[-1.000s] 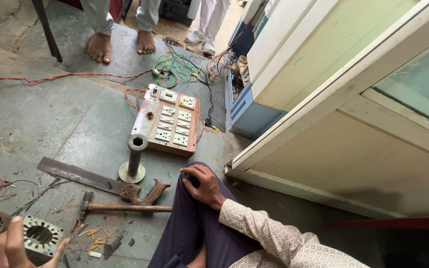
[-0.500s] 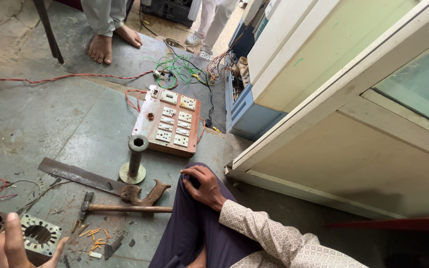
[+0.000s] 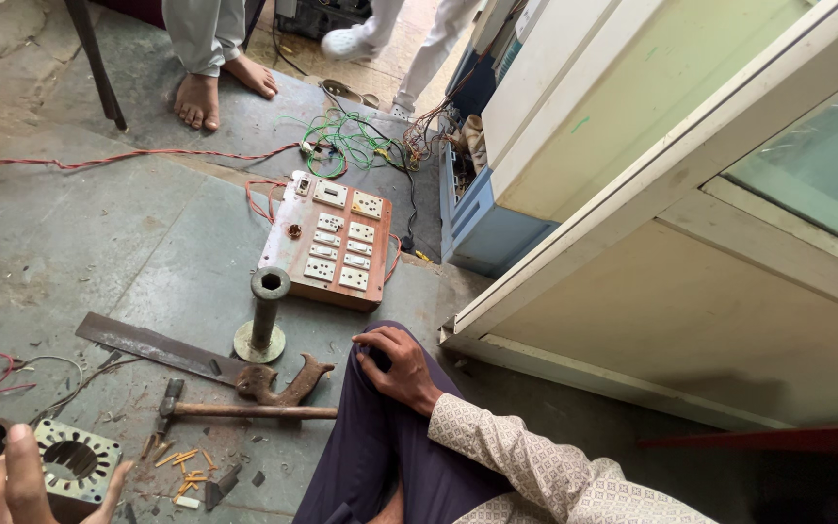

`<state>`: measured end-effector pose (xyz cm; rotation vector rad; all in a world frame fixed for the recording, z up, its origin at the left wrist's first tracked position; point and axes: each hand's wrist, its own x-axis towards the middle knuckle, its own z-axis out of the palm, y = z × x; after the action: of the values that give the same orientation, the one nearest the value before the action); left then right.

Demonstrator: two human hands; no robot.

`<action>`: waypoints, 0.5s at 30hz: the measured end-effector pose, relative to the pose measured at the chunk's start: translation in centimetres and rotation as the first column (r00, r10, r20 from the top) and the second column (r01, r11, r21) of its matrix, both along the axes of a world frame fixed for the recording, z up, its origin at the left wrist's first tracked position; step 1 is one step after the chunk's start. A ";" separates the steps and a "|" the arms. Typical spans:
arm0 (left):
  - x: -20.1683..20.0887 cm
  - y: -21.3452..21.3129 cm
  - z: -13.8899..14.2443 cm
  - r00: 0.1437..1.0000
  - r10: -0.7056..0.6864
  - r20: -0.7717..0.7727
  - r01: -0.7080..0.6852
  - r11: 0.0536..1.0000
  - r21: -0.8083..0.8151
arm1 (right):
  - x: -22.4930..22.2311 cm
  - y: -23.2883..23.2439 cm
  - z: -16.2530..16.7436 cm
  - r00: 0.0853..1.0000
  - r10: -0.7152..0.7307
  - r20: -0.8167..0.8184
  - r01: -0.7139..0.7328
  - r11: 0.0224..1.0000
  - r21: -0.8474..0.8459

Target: The person sits on the workshop floor and fits brass bushings into the slots of a motor stator, tapping them with a hammer. They sort loose brass pieces in their hand, place parts into a cardboard box, and hold and turn a motor end housing.

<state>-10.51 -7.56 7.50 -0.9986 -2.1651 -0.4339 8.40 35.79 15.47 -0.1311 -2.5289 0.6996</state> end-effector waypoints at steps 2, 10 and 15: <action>0.2 0.1 0.0 1.000 -0.005 0.005 0.005 1.000 0.011 | 0.0 0.0 -0.1 1.000 0.000 0.000 0.000 1.000 0.002; 1.9 0.8 1.9 0.994 0.101 0.030 -0.101 0.995 0.002 | 0.0 0.0 0.1 1.000 0.002 0.002 -0.002 1.000 0.012; 2.2 1.0 3.5 0.993 0.111 -0.039 -0.109 0.993 0.048 | -0.1 -0.1 0.3 1.000 0.000 -0.001 0.000 1.000 -0.007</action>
<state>-8.32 -6.51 11.04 -0.8512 -2.1508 -0.4055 8.32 35.65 15.75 -0.1327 -2.5259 0.7079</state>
